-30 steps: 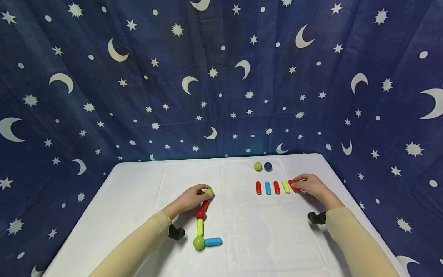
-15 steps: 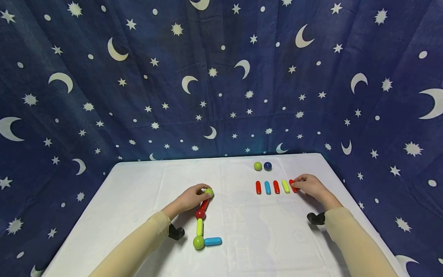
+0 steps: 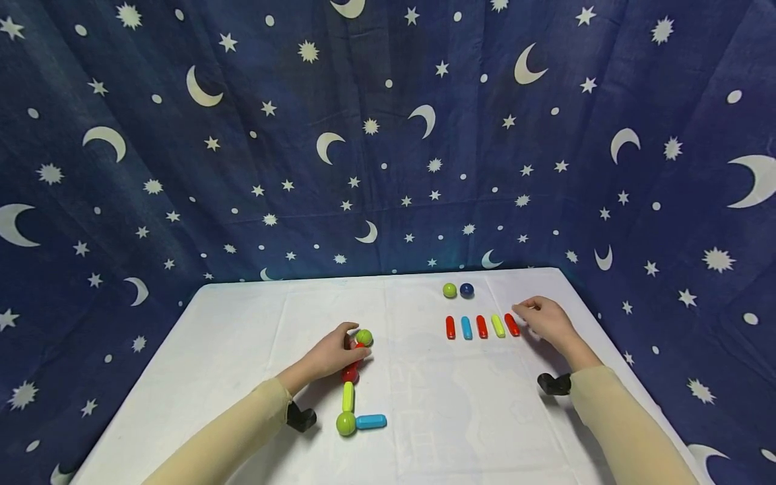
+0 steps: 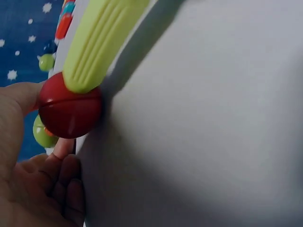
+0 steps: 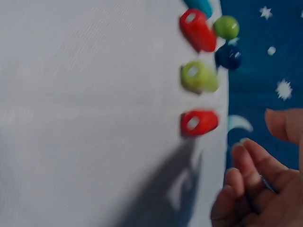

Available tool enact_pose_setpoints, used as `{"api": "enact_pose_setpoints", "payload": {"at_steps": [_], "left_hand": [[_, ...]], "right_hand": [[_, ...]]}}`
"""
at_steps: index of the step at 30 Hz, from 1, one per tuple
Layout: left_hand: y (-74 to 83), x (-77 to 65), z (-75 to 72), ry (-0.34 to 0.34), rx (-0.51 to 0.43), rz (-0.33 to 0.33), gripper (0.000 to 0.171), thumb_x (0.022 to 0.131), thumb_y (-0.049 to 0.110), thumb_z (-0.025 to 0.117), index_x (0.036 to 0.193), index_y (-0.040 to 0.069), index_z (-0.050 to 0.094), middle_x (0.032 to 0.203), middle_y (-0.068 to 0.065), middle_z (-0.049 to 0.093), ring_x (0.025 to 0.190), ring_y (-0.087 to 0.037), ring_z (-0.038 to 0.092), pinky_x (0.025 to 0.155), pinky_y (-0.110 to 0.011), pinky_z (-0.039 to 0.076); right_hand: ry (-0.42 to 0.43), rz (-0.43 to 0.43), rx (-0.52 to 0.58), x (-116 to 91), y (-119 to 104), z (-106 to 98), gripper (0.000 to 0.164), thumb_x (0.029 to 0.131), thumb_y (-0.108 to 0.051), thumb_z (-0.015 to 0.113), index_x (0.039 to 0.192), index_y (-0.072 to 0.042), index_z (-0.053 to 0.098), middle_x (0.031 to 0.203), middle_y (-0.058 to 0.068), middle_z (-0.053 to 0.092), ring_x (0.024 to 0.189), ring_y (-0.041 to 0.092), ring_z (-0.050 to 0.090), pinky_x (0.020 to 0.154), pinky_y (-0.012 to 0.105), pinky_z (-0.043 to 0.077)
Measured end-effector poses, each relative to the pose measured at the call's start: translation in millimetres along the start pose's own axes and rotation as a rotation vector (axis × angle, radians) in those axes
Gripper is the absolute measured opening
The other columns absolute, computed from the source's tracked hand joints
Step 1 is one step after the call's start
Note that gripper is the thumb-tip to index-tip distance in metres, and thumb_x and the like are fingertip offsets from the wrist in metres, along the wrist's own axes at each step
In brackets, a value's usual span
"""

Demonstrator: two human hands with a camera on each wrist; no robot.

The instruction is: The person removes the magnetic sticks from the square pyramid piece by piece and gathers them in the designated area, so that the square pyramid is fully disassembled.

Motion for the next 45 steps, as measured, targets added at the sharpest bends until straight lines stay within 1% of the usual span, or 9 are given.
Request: {"api": "enact_pose_setpoints", "payload": {"at_steps": [4,8,13,18,22,27,36,39,45], "left_hand": [[-1.5,-11.1,-1.8,0.026,-0.019,0.015,0.069,0.090,0.037,0.078,0.139,0.000,0.046,0.088,0.000,0.058,0.072,-0.014,0.054,0.065,-0.029,0.044],[0.2,-16.5,-1.8,0.046,-0.026,0.035,0.058,0.091,0.033,0.077,0.131,0.002,0.050,0.083,0.001,0.059,0.069,-0.013,0.054,0.064,-0.029,0.044],[0.2,-15.6,1.3,0.054,-0.010,0.022,0.044,0.094,0.033,0.073,0.126,0.009,0.055,0.082,0.001,0.059,0.069,-0.014,0.054,0.064,-0.029,0.043],[-2.3,-13.2,3.9,0.032,-0.014,0.001,0.036,0.097,0.033,0.071,0.125,0.015,0.059,0.085,0.000,0.060,0.071,-0.016,0.056,0.066,-0.031,0.044],[-2.7,-12.1,2.3,0.014,-0.036,-0.004,0.035,0.097,0.034,0.071,0.125,0.016,0.061,0.089,0.000,0.061,0.075,-0.017,0.057,0.069,-0.033,0.045],[-2.5,-10.4,0.9,-0.007,-0.054,0.006,0.035,0.097,0.034,0.071,0.124,0.015,0.062,0.090,-0.001,0.061,0.076,-0.017,0.057,0.069,-0.032,0.045],[-2.7,-6.9,3.6,-0.038,-0.124,0.003,0.031,0.096,0.032,0.072,0.119,0.014,0.064,0.084,-0.003,0.064,0.069,-0.016,0.060,0.066,-0.031,0.045],[-2.5,-6.4,5.0,-0.046,-0.131,0.004,0.027,0.096,0.028,0.072,0.117,0.013,0.065,0.084,-0.002,0.065,0.068,-0.016,0.061,0.065,-0.029,0.046],[-1.4,-5.9,1.4,-0.022,-0.074,0.005,0.021,0.095,0.022,0.074,0.113,0.013,0.067,0.089,0.001,0.064,0.072,-0.014,0.059,0.066,-0.029,0.046]], "right_hand": [[0.080,-0.125,0.049,-7.2,-37.0,-4.2,0.057,0.104,-0.044,0.055,0.132,0.006,0.056,0.125,0.026,0.059,0.108,0.037,0.055,0.087,0.048,0.048],[0.069,-0.268,0.085,-17.3,-87.2,14.4,0.044,0.105,-0.035,0.059,0.130,0.001,0.062,0.121,0.020,0.065,0.106,0.032,0.059,0.088,0.044,0.048],[-0.108,-0.441,0.108,-33.6,-146.5,76.1,0.036,0.101,-0.027,0.066,0.129,-0.004,0.066,0.111,0.008,0.068,0.097,0.023,0.061,0.082,0.038,0.050],[-0.312,-0.522,0.074,-45.4,-181.6,149.6,0.045,0.098,-0.026,0.070,0.138,-0.008,0.061,0.123,0.009,0.067,0.102,0.021,0.061,0.086,0.040,0.052],[-0.405,-0.556,0.019,-47.5,-197.8,191.4,0.053,0.098,-0.022,0.070,0.147,-0.010,0.053,0.141,0.010,0.059,0.108,0.020,0.059,0.095,0.044,0.049],[-0.442,-0.560,0.010,-44.9,-212.0,216.1,0.055,0.097,-0.012,0.069,0.150,-0.014,0.051,0.145,0.008,0.057,0.105,0.019,0.058,0.094,0.044,0.049],[-0.418,-0.519,0.036,-40.3,-210.0,222.4,0.044,0.096,-0.016,0.073,0.139,-0.014,0.062,0.136,0.003,0.061,0.113,0.019,0.058,0.102,0.046,0.047],[-0.413,-0.517,0.046,-39.8,-207.8,222.3,0.037,0.096,-0.017,0.073,0.132,-0.015,0.066,0.128,0.001,0.064,0.108,0.018,0.057,0.098,0.044,0.048],[-0.419,-0.499,0.058,-39.0,-203.8,222.3,0.025,0.095,-0.020,0.075,0.119,-0.019,0.069,0.109,-0.005,0.065,0.096,0.016,0.056,0.089,0.039,0.047]]}}
Point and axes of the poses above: each hand's wrist, its own x-axis towards the middle knuckle, its own z-axis out of the palm, y = z × x, the point moved 10 cm from there along x, towards the middle knuckle
